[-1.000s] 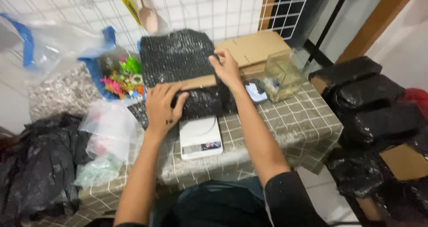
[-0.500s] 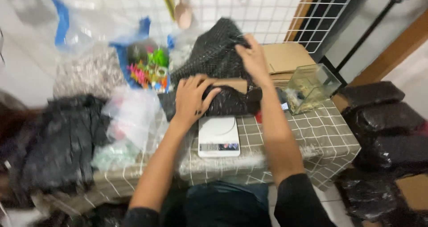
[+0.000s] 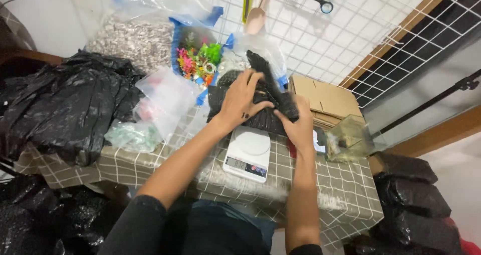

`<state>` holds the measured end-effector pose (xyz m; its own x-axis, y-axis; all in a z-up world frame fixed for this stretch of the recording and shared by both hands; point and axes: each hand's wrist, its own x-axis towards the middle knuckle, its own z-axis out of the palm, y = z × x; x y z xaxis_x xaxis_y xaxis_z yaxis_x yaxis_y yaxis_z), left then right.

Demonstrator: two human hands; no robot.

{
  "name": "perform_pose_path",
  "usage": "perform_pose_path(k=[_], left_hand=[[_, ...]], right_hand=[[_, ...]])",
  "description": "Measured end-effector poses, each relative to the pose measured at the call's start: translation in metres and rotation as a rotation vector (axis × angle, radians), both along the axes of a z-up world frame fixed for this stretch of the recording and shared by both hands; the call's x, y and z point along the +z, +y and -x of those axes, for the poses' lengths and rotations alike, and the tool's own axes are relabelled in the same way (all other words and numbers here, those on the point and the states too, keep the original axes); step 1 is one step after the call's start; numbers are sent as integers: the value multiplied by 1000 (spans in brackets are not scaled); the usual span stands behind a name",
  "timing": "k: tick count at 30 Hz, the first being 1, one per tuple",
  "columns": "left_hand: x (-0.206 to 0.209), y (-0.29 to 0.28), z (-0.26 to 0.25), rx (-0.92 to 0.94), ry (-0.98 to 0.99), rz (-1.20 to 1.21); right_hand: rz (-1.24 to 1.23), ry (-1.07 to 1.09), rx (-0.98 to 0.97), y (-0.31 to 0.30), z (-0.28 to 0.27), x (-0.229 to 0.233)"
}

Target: Wrapping a small box in bubble wrap, placing it in a shipping bag, and weighing it on a digital scale.

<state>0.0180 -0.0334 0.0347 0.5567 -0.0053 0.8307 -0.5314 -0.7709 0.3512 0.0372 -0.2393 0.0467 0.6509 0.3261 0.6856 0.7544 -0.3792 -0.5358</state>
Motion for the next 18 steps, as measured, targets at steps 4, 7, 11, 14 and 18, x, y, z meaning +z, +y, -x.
perform_pose_path(k=[4, 7, 11, 14, 18], left_hand=[[12, 13, 4, -9, -27, 78], [11, 42, 7, -7, 27, 102], [-12, 63, 2, -355, 402, 484], [-17, 65, -7, -448, 462, 632], [-23, 77, 0, -599, 287, 710]], right_hand=[[48, -129, -20, -5, -19, -19], [6, -195, 45, -3, -14, -18], [-98, -93, 130, -1, -6, -15], [-131, -99, 150, -4, -13, -21], [-118, -144, 140, -5, -17, -26]])
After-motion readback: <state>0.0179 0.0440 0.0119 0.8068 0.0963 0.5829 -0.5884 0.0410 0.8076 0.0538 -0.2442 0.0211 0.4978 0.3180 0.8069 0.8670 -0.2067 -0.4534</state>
